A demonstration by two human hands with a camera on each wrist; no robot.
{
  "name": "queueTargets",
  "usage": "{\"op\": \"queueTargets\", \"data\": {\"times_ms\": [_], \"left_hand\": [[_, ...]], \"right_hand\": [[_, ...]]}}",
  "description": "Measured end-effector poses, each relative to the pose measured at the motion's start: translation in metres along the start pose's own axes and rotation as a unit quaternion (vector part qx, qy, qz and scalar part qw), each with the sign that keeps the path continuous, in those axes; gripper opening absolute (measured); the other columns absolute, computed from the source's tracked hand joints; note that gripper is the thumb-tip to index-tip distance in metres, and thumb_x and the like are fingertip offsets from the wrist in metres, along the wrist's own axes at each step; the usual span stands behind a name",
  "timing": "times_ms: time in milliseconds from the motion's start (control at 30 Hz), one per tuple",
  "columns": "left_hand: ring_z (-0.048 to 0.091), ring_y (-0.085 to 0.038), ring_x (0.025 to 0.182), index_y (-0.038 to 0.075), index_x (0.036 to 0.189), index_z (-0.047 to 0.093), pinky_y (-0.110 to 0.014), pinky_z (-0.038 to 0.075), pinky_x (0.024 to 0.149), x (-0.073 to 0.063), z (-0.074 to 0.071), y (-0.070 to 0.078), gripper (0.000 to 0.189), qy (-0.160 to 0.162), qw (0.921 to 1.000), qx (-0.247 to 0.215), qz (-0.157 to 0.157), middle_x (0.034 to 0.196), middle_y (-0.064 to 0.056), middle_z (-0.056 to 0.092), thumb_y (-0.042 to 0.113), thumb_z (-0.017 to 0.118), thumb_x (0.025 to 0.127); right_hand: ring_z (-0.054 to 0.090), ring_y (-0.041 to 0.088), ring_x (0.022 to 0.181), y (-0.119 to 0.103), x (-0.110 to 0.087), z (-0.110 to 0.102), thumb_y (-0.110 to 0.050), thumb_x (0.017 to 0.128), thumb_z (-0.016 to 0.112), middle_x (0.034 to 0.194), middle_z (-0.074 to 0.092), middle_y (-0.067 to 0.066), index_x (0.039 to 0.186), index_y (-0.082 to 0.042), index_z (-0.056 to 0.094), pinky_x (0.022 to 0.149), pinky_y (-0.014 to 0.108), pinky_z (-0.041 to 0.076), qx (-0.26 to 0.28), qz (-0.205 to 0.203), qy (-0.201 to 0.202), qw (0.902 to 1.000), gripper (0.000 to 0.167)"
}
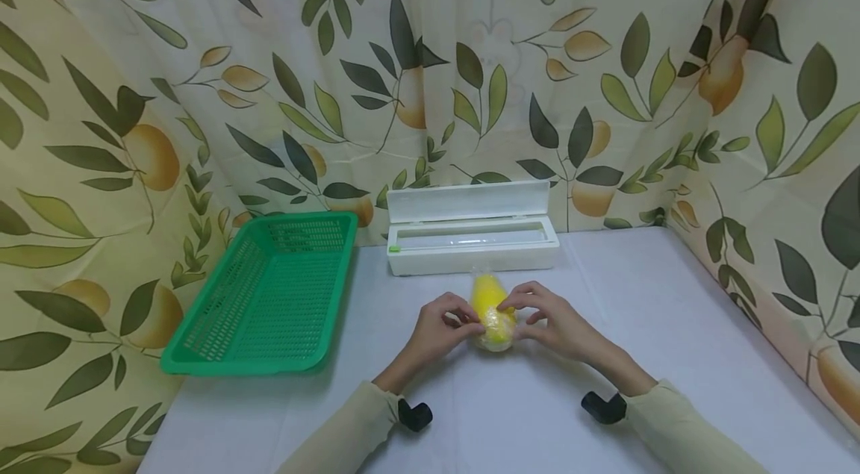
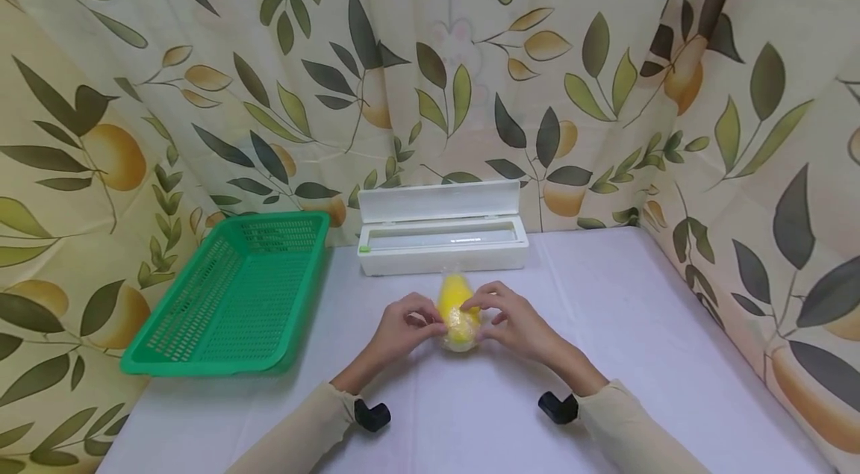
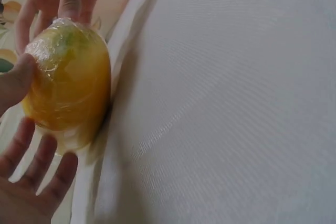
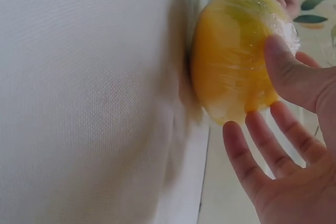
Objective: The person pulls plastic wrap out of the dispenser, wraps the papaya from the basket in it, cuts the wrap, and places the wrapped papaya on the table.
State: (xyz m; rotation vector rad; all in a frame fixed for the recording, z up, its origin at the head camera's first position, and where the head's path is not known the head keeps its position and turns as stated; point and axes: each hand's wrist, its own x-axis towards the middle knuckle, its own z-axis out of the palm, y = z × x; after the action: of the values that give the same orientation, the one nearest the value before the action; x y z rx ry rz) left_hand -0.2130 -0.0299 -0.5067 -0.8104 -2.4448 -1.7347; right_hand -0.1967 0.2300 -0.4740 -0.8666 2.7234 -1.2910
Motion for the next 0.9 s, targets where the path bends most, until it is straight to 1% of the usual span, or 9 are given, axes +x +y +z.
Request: {"op": "queueTargets", "data": {"times_ms": [100, 167, 333, 433, 567, 633, 700, 800, 900], "left_hand": [[0.06, -0.022, 0.105, 0.009, 0.086, 0.075, -0.035, 0.06, 0.081, 0.002, 0.002, -0.002, 0.014, 0.014, 0.9998, 0.001, -0.016, 0.113, -0.007, 0.063, 0.015, 0.087, 0.083], [0.057, -0.023, 0.113, 0.009, 0.085, 0.074, -0.035, 0.059, 0.084, 0.004, 0.003, -0.004, 0.014, 0.015, 0.9994, -0.003, -0.033, 0.122, -0.008, 0.061, 0.014, 0.087, 0.082], [0.058, -0.025, 0.119, 0.009, 0.086, 0.071, -0.033, 0.059, 0.087, 0.006, 0.004, -0.006, 0.015, 0.011, 0.9986, -0.01, -0.051, 0.131, -0.008, 0.059, 0.013, 0.086, 0.083], [0.058, -0.024, 0.12, 0.012, 0.094, 0.07, -0.033, 0.058, 0.089, 0.006, 0.004, -0.008, 0.018, 0.009, 0.9987, -0.01, -0.049, 0.132, -0.005, 0.06, 0.016, 0.084, 0.085], [0.056, -0.024, 0.127, 0.017, 0.113, 0.067, -0.039, 0.056, 0.094, 0.006, 0.004, -0.009, 0.028, -0.003, 0.9989, -0.019, -0.043, 0.139, -0.004, 0.057, 0.018, 0.081, 0.089], [0.054, -0.024, 0.131, 0.02, 0.121, 0.066, -0.041, 0.056, 0.096, 0.006, 0.005, -0.01, 0.033, -0.013, 0.9987, -0.023, -0.044, 0.143, -0.002, 0.055, 0.018, 0.079, 0.091], [0.051, -0.024, 0.135, 0.02, 0.124, 0.065, -0.041, 0.055, 0.097, 0.006, 0.005, -0.01, 0.034, -0.025, 0.9983, -0.028, -0.045, 0.146, -0.001, 0.053, 0.018, 0.077, 0.093], [0.047, -0.024, 0.139, 0.02, 0.125, 0.064, -0.041, 0.055, 0.098, 0.008, 0.005, -0.009, 0.031, -0.039, 0.9978, -0.027, -0.048, 0.148, 0.0, 0.05, 0.02, 0.075, 0.096], [0.046, -0.025, 0.14, 0.019, 0.125, 0.064, -0.042, 0.054, 0.098, 0.009, 0.005, -0.008, 0.029, -0.048, 0.9976, -0.017, -0.047, 0.151, -0.002, 0.048, 0.022, 0.073, 0.097]], "right_hand": [[0.059, 0.031, 0.115, 0.0, 0.002, 0.001, -0.02, 0.081, 0.087, 0.124, 0.059, 0.005, 0.119, -0.02, 0.074, 0.082, 0.043, 0.06, -0.01, 0.0, 0.012, 0.9999, 0.04], [0.059, 0.031, 0.114, 0.0, 0.003, 0.003, -0.018, 0.082, 0.086, 0.123, 0.06, 0.005, 0.119, -0.019, 0.075, 0.083, 0.044, 0.06, -0.01, 0.001, 0.017, 0.9998, 0.038], [0.057, 0.031, 0.116, 0.002, 0.006, 0.006, -0.02, 0.083, 0.085, 0.127, 0.059, 0.008, 0.119, -0.019, 0.077, 0.086, 0.05, 0.058, -0.005, -0.001, 0.026, 0.9996, 0.036], [0.056, 0.037, 0.123, 0.004, 0.005, 0.007, -0.024, 0.085, 0.083, 0.138, 0.056, 0.012, 0.119, -0.022, 0.077, 0.093, 0.058, 0.054, -0.011, -0.012, 0.033, 0.9993, 0.035], [0.05, 0.044, 0.135, 0.005, 0.005, 0.009, -0.026, 0.088, 0.08, 0.15, 0.052, 0.016, 0.122, -0.021, 0.076, 0.102, 0.067, 0.044, -0.008, -0.023, 0.028, 0.9993, 0.034], [0.048, 0.043, 0.138, 0.005, 0.005, 0.01, -0.025, 0.089, 0.08, 0.151, 0.052, 0.015, 0.123, -0.022, 0.075, 0.104, 0.067, 0.042, -0.004, -0.015, 0.024, 0.9996, 0.034], [0.049, 0.041, 0.137, 0.005, 0.005, 0.011, -0.025, 0.089, 0.08, 0.15, 0.054, 0.013, 0.123, -0.022, 0.076, 0.103, 0.064, 0.045, -0.003, -0.005, 0.025, 0.9997, 0.035], [0.053, 0.039, 0.134, 0.006, 0.005, 0.011, -0.024, 0.087, 0.081, 0.147, 0.056, 0.01, 0.122, -0.023, 0.077, 0.098, 0.058, 0.052, -0.001, 0.008, 0.033, 0.9994, 0.035], [0.055, 0.04, 0.13, 0.007, 0.005, 0.011, -0.023, 0.087, 0.082, 0.145, 0.057, 0.012, 0.121, -0.021, 0.077, 0.09, 0.056, 0.056, 0.009, 0.01, 0.04, 0.9991, 0.034]]}}
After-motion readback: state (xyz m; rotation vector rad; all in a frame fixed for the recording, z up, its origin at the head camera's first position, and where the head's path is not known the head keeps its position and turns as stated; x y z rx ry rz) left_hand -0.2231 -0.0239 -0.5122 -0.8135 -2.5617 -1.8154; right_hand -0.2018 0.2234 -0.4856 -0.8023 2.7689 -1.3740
